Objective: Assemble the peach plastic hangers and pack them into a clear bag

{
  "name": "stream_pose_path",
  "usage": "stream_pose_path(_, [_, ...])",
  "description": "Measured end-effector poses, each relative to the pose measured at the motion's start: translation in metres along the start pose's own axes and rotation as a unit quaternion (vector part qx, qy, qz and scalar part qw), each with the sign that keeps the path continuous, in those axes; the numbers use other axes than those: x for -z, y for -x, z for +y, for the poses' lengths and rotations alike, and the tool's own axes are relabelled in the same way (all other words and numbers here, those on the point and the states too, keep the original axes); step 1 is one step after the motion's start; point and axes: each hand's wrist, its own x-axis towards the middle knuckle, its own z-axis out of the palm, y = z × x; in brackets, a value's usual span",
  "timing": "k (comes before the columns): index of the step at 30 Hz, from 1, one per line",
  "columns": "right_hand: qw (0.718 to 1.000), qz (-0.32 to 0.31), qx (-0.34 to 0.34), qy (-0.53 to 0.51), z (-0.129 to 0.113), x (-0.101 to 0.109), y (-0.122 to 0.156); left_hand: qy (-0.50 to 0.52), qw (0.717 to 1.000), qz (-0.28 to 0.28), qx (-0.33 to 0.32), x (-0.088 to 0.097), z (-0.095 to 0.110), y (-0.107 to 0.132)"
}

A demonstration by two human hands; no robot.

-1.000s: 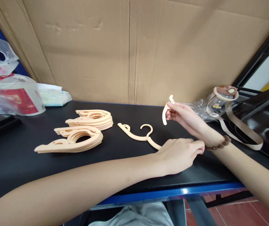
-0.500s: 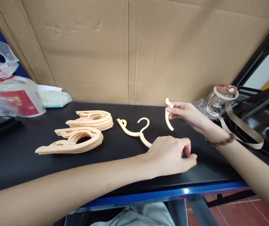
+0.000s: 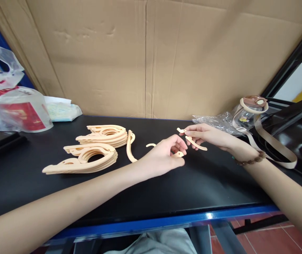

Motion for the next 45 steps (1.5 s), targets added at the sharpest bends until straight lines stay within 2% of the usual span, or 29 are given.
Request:
stream_pose_path(4, [1.0,-0.014,0.0,0.009,-0.002,0.0,0.002,0.007,1.0,0.018,-0.009,0.006,-0.013,-0.001])
stream_pose_path(8, [0.998,-0.021,0.027,0.061,-0.003,0.001,0.004,-0.067,0.996,0.05,-0.001,0.004,-0.021,0.004])
stream_pose_path(12, [0.996,-0.031,0.033,0.077,-0.005,0.0,0.007,-0.133,0.988,0.08,0.002,0.002,-0.019,0.01])
stream_pose_path(16, [0.994,-0.062,0.047,0.08,-0.007,-0.002,0.007,-0.185,0.978,0.094,0.033,-0.001,-0.013,0.013])
stream_pose_path(20, [0.992,-0.101,0.039,0.07,-0.008,-0.005,0.007,-0.214,0.971,0.095,0.053,-0.004,-0.009,0.015])
stream_pose_path(26, [0.983,-0.168,0.025,0.071,-0.014,-0.01,0.01,-0.224,0.97,0.088,0.03,-0.005,-0.008,0.015])
stream_pose_path(34, [0.985,-0.13,0.053,0.102,-0.011,-0.004,0.01,-0.223,0.971,0.082,0.011,-0.003,-0.007,0.016])
stream_pose_path(45, [0.965,-0.19,0.049,0.174,-0.014,-0.001,0.011,-0.227,0.971,0.069,0.004,-0.004,-0.012,0.017])
